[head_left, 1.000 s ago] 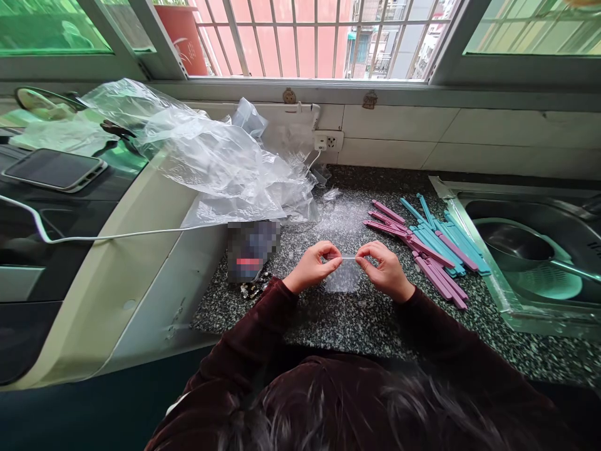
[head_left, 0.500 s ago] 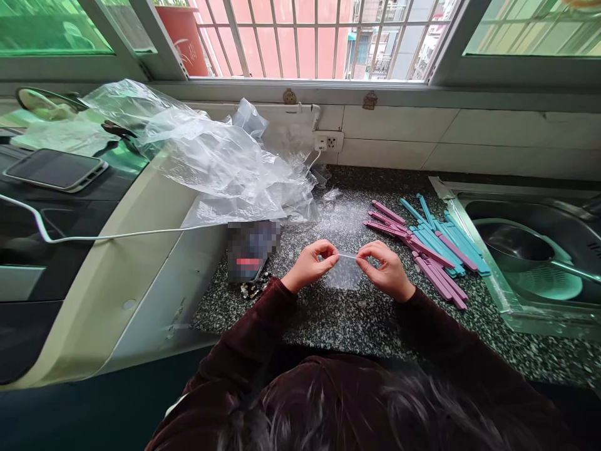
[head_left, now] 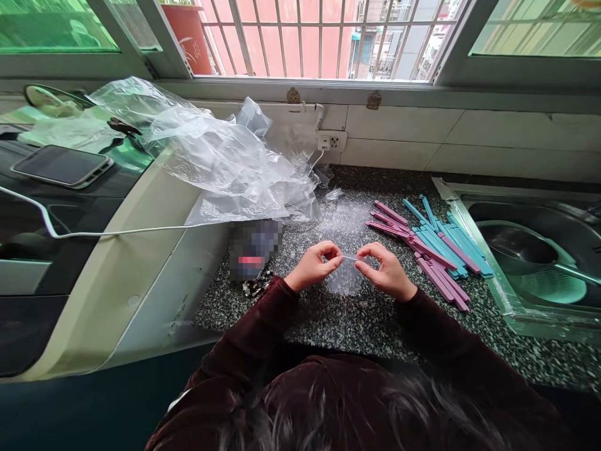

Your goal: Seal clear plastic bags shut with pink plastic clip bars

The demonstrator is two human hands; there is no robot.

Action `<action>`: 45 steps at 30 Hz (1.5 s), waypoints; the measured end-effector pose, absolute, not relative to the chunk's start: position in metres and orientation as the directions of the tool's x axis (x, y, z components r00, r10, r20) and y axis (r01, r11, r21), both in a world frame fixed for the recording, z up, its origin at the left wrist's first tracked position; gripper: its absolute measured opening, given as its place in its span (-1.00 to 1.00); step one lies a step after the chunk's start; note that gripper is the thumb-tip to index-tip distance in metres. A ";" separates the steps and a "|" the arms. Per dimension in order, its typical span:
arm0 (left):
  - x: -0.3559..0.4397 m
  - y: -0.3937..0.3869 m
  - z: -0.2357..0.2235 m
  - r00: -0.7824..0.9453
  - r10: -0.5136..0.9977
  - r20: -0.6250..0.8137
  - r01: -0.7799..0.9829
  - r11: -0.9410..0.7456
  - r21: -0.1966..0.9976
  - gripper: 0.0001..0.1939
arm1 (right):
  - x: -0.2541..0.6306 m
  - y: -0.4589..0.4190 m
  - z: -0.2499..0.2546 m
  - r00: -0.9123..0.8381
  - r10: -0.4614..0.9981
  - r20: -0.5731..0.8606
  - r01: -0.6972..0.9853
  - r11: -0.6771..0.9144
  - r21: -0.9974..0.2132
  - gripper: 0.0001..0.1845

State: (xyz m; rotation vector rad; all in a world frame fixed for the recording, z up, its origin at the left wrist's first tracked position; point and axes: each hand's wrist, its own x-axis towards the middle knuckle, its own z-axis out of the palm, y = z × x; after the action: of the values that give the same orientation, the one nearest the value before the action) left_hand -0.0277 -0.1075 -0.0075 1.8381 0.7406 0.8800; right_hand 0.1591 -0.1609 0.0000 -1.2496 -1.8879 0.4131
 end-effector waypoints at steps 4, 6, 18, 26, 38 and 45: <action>-0.027 -0.108 -0.008 0.582 0.766 0.272 0.108 -0.405 0.908 -0.86 | 0.157 -0.161 -0.001 -0.173 0.868 0.466 0.608 0.466 -0.643 -0.89; -0.027 -0.109 -0.008 0.580 0.767 0.274 0.109 -0.407 0.907 -0.86 | 0.157 -0.161 0.000 -0.173 0.867 0.468 0.610 0.467 -0.640 -0.89; -0.025 -0.109 -0.010 0.578 0.772 0.266 0.127 -0.407 0.905 -0.86 | 0.157 -0.161 -0.002 -0.173 0.869 0.464 0.618 0.463 -0.635 -0.93; -0.023 -0.111 -0.011 0.586 0.765 0.265 0.129 -0.412 0.902 -0.84 | 0.154 -0.161 -0.001 -0.177 0.862 0.475 0.617 0.473 -0.629 -0.87; -0.028 -0.105 -0.005 0.382 0.899 0.215 -0.066 -0.205 0.977 -0.70 | 0.157 -0.160 -0.006 -0.068 0.924 0.377 0.568 0.346 -0.747 -0.86; -0.027 -0.107 -0.004 0.366 0.915 0.171 -0.088 -0.149 0.985 -0.66 | 0.156 -0.160 -0.008 -0.040 0.915 0.402 0.582 0.348 -0.735 -0.79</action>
State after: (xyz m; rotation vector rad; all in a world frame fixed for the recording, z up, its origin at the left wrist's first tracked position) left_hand -0.0267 -0.1065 -0.0040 1.4397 0.7996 1.0610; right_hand 0.1561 -0.1596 -0.0077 -1.3385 -1.7303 0.4738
